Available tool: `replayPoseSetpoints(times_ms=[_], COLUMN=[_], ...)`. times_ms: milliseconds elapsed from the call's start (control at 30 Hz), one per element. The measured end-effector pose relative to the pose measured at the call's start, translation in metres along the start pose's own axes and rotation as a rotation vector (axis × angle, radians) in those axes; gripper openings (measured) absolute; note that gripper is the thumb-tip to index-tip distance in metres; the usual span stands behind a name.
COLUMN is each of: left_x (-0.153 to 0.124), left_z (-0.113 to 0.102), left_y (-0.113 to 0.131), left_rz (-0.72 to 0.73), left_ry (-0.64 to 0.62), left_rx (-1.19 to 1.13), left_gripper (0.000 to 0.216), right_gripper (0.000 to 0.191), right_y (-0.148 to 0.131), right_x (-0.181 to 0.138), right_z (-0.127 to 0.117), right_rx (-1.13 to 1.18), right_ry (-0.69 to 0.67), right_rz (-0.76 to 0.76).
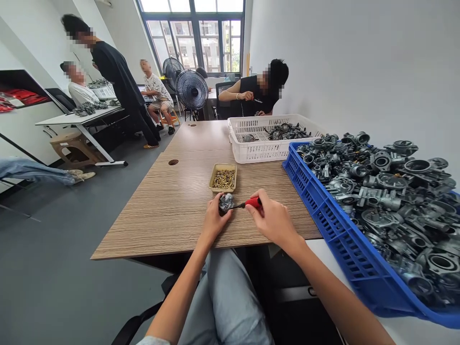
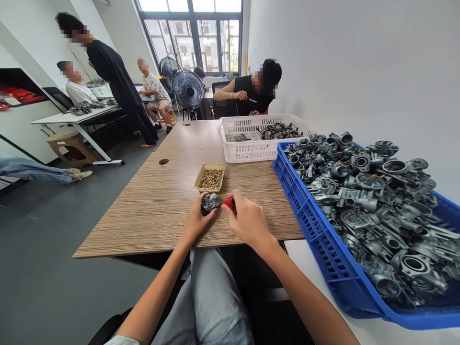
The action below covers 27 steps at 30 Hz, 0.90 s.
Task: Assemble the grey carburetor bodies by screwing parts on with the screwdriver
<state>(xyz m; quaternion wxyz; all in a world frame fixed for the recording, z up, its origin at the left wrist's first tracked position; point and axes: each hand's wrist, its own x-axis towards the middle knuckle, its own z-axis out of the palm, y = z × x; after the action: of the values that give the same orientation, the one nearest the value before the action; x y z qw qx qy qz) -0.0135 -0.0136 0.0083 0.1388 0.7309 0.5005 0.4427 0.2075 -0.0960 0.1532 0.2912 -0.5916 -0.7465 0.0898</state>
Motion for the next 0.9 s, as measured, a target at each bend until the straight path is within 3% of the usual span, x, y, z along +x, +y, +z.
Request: replayPoseSetpoints(times_ms=[333,567,833,900], left_x=[0.0,0.001,0.002,0.003], left_z=[0.004,0.004,0.005,0.004], left_y=[-0.008,-0.008,-0.006,-0.006], left_rz=[-0.028,-0.138,-0.186,-0.193], left_ry=[-0.029,0.022,0.031,0.036], left_rx=[-0.075,-0.077,0.099,0.098], left_gripper=[0.079,0.059,0.035,0.041], right_gripper=[0.021,0.022,0.023,0.022], right_y=[0.042,0.042,0.043,0.042], right_x=[0.019,0.02,0.021,0.02], right_z=[-0.011,-0.008,-0.009,-0.009], right_rx=[0.253,0.297,0.281,0.279], right_ry=[0.183,0.182,0.173,0.171], right_rz=[0.083,0.08,0.083,0.084])
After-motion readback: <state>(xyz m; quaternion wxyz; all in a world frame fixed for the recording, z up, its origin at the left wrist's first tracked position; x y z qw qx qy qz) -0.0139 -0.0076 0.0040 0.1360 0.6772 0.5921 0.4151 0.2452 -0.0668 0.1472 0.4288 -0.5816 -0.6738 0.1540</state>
